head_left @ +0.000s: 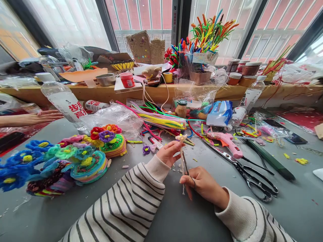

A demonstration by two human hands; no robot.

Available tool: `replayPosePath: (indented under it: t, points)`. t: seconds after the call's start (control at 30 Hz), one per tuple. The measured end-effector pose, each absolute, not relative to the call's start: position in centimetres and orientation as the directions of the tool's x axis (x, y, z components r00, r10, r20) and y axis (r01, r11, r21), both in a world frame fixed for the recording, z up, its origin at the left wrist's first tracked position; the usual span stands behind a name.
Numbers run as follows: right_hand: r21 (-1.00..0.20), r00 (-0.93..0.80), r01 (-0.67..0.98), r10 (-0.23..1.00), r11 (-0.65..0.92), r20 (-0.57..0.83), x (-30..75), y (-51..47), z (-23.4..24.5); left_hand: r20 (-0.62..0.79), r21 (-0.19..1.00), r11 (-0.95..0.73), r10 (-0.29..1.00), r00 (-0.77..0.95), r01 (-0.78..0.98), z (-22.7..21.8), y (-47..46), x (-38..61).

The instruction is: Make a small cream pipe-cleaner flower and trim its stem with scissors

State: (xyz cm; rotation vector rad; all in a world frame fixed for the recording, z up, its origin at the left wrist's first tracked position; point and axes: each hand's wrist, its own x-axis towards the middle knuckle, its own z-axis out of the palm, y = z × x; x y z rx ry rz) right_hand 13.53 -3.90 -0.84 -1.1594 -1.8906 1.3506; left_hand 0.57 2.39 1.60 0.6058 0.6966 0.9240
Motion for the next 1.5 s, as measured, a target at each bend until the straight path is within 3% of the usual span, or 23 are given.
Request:
replayPosePath:
  t: [0.43, 0.53, 0.77, 0.97, 1.27, 1.5]
  points:
    - [-0.963, -0.278, 0.27, 0.957, -0.005, -0.083, 13.5, -3.9, 0.5, -0.353, 0.669, 0.472, 0.882, 0.313, -0.574, 2.1, 2.9, 0.4]
    - [-0.967, -0.361, 0.255, 0.926, -0.011, -0.105, 13.4, -4.0, 0.4, -0.345, 0.666, 0.48, 0.877, 0.334, -0.572, 2.1, 2.9, 0.4]
    - [-0.934, -0.547, 0.287, 0.837, 0.212, 0.022, 13.2, -4.4, -0.3, -0.282, 0.661, 0.484, 0.868, 0.408, -0.573, 2.3, 2.6, 0.3]
    - [-0.873, -0.654, 0.36, 0.757, 0.33, 0.017, 13.2, -4.7, 0.5, -0.221, 0.672, 0.446, 0.882, 0.416, -0.591, 2.3, 2.5, 0.4]
    - [-0.785, -0.66, 0.491, 0.749, 0.377, -0.053, 13.1, -4.8, 0.0, -0.261, 0.633, 0.478, 0.873, 0.413, -0.609, 2.5, 2.4, 0.6]
    - [-0.785, -0.642, 0.504, 0.764, 0.361, -0.061, 13.0, -4.8, 0.1, -0.236, 0.66, 0.461, 0.877, 0.418, -0.593, 2.1, 2.4, 0.9]
